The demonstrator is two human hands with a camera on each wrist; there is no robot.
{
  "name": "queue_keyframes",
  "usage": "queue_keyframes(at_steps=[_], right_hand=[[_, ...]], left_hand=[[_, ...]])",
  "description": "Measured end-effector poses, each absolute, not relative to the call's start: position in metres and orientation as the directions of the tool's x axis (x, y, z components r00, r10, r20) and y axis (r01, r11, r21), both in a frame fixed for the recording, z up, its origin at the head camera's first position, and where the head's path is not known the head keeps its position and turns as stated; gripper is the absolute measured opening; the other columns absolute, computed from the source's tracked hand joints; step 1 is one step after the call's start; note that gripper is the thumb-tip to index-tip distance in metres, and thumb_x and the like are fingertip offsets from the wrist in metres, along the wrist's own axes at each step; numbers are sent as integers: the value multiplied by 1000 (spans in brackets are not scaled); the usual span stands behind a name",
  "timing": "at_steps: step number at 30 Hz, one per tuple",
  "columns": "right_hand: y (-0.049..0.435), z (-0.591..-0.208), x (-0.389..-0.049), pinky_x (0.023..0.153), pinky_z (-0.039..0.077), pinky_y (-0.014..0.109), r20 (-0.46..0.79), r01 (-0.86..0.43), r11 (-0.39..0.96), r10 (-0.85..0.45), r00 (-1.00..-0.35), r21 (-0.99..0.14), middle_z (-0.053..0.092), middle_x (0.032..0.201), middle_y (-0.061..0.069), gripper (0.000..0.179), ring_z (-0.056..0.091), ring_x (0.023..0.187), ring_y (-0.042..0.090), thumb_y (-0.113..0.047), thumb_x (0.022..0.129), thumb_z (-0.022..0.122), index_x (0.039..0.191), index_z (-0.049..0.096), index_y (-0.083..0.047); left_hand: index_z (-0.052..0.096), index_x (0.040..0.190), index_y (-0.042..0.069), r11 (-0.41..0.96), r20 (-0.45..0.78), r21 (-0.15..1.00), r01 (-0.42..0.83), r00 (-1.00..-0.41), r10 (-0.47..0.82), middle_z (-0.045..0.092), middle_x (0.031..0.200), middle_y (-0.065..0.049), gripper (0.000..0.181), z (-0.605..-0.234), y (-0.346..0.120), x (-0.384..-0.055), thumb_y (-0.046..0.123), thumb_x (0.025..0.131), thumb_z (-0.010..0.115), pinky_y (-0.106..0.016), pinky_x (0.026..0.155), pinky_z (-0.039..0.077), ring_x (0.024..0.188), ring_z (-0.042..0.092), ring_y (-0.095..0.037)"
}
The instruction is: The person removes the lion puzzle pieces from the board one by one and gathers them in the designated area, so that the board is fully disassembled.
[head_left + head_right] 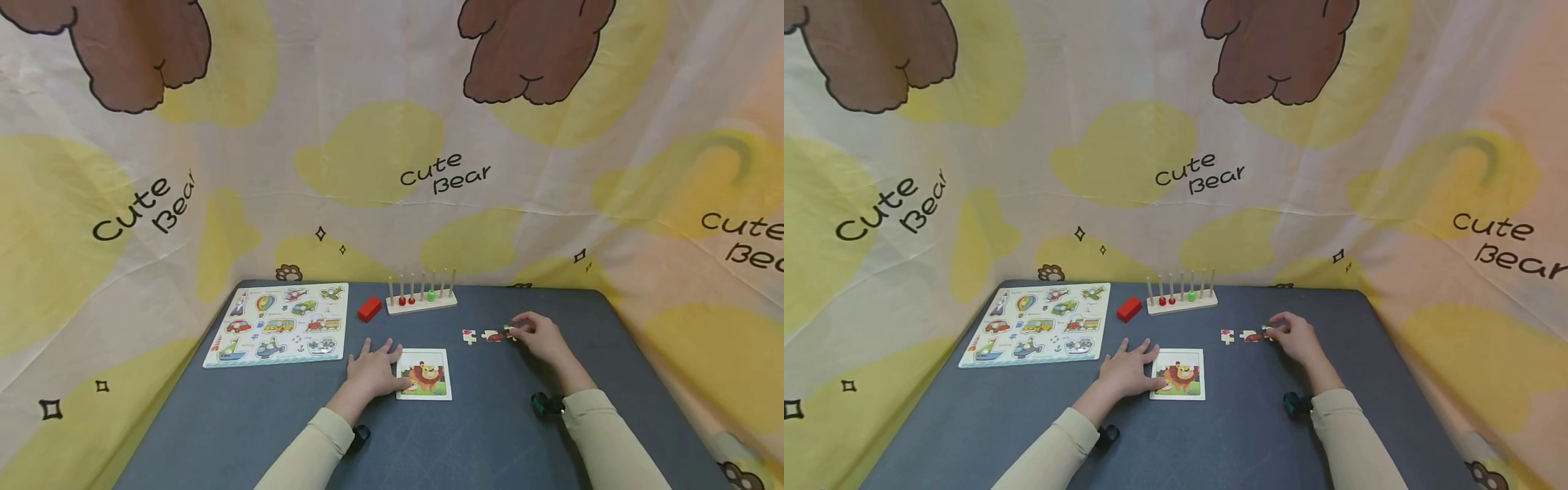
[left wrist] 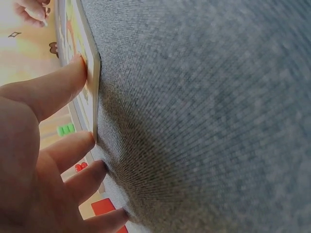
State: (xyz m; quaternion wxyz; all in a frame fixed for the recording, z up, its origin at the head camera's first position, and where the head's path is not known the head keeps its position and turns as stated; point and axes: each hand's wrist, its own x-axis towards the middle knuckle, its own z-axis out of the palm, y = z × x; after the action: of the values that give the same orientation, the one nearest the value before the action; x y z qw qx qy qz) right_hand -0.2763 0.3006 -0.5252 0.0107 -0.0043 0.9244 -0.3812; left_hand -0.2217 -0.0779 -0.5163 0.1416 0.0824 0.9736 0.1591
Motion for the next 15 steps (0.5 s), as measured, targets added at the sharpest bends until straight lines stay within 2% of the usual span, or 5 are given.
queue_keyframes(at_steps=[8, 15], right_hand=[[302, -530, -279, 64, 46, 32, -48, 18, 732, -20, -999, -681, 73, 93, 10, 27, 61, 77, 19, -20, 98, 68, 118, 64, -2], [299, -534, -278, 69, 45, 34, 4, -9, 789, -8, -1000, -615, 69, 91, 9, 25, 60, 80, 22, -18, 96, 71, 114, 67, -2]], left_hand=[[51, 150, 27, 934, -234, 336, 119, -950, 205, 41, 161, -3, 80, -516, -80, -220, 60, 82, 74, -75, 111, 25, 152, 20, -47], [51, 150, 27, 932, -226, 343, 121, -952, 207, 41, 161, -3, 80, -517, -79, -219, 60, 81, 74, -75, 111, 25, 152, 21, -47]])
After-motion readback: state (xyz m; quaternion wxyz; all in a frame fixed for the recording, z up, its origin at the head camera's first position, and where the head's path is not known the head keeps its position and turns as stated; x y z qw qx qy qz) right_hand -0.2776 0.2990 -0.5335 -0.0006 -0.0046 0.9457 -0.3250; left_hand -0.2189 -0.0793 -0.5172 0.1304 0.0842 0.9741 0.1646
